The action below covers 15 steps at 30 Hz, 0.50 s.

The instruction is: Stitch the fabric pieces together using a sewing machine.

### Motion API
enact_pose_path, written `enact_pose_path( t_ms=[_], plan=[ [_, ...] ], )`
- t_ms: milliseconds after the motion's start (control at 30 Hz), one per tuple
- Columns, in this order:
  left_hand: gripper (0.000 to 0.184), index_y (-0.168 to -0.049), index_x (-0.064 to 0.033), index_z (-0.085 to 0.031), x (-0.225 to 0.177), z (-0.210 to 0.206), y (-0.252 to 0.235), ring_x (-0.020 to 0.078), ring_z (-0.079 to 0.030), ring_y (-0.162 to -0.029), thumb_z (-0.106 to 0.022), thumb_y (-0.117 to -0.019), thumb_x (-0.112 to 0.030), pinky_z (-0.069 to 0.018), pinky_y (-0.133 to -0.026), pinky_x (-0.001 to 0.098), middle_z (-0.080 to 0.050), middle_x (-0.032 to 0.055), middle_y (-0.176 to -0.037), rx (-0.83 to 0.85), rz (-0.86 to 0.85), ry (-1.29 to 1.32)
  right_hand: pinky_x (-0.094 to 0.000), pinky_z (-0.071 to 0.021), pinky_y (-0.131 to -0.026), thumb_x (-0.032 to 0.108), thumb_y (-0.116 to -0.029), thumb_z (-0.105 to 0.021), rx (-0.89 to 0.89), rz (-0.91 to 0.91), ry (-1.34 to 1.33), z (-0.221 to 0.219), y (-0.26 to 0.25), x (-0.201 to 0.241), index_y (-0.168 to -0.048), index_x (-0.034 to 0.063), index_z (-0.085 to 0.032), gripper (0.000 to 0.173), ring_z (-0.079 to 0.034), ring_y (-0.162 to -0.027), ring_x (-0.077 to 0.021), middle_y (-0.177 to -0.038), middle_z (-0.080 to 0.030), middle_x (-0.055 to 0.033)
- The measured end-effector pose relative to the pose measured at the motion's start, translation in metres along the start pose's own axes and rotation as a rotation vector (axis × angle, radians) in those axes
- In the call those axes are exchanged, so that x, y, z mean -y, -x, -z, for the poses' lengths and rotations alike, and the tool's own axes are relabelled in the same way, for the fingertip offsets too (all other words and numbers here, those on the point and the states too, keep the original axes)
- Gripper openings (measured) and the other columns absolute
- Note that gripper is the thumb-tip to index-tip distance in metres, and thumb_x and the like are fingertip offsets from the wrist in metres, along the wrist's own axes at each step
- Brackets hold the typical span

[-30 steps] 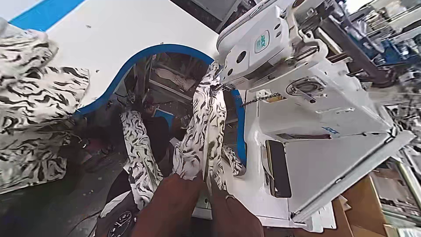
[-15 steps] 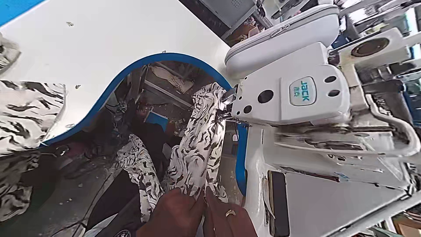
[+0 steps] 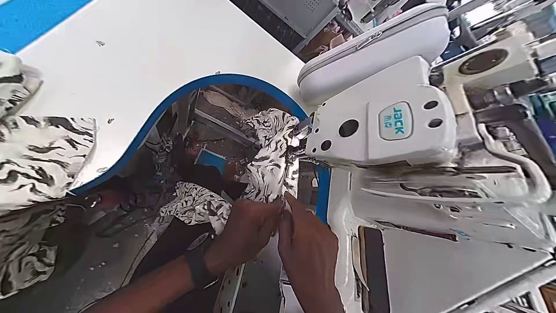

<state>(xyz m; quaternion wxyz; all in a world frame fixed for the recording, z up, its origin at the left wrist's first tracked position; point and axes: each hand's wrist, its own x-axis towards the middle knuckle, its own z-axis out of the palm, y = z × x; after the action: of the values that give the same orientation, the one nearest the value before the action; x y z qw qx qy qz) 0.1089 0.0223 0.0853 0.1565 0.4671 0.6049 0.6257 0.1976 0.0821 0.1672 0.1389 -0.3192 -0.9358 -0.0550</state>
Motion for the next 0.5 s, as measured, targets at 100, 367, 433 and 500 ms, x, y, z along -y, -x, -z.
enact_pose_path(
  t_ms=[100, 367, 433, 500],
  plan=[
    [0.029, -0.095, 0.0014, -0.075, -0.003, 0.000, -0.008, 0.0113, -0.056, -0.053, -0.052, -0.1027, -0.015, -0.0454, -0.054, 0.0293, -0.063, 0.0054, -0.062, 0.012, 0.093, 0.020, -0.0484, -0.0501, -0.048, 0.010, -0.0890, -0.059, 0.154, -0.087, -0.073, 0.008, -0.002, -0.017, -0.108, -0.0023, -0.074, 0.027, -0.066, -0.055, -0.0307, -0.067, -0.067, -0.0119],
    [0.027, -0.108, -0.0030, -0.078, -0.016, 0.038, 0.026, 0.0168, -0.055, -0.049, -0.058, -0.0977, -0.017, -0.0447, -0.051, 0.0357, -0.061, 0.0056, -0.058, 0.339, 0.041, 0.000, -0.0420, -0.0471, -0.054, 0.023, -0.0919, -0.065, 0.448, 0.213, -0.353, 0.042, 0.060, -0.066, -0.066, 0.0031, -0.063, 0.032, -0.059, -0.051, -0.0246, -0.053, -0.056, -0.0092],
    [0.023, -0.079, 0.0008, -0.069, -0.010, 0.038, 0.012, 0.0180, -0.052, -0.050, -0.059, -0.0957, -0.012, -0.0420, -0.052, 0.0380, -0.054, 0.0070, -0.055, 0.490, 0.053, 0.130, -0.0388, -0.0463, -0.046, 0.024, -0.0940, -0.062, 0.421, 0.358, -0.327, 0.051, 0.044, -0.033, -0.066, 0.0068, -0.063, 0.032, -0.059, -0.049, -0.0230, -0.052, -0.054, -0.0065],
    [0.029, -0.062, -0.0001, -0.055, 0.006, 0.042, -0.006, 0.0081, -0.044, -0.051, -0.059, -0.0913, -0.003, -0.0355, -0.052, 0.0276, -0.047, 0.0020, -0.054, 0.597, 0.090, 0.292, -0.0396, -0.0442, -0.038, 0.023, -0.0895, -0.062, 0.373, 0.427, -0.255, 0.032, 0.034, -0.013, -0.069, 0.0088, -0.064, 0.025, -0.060, -0.045, -0.0237, -0.051, -0.053, -0.0054]
  ],
)
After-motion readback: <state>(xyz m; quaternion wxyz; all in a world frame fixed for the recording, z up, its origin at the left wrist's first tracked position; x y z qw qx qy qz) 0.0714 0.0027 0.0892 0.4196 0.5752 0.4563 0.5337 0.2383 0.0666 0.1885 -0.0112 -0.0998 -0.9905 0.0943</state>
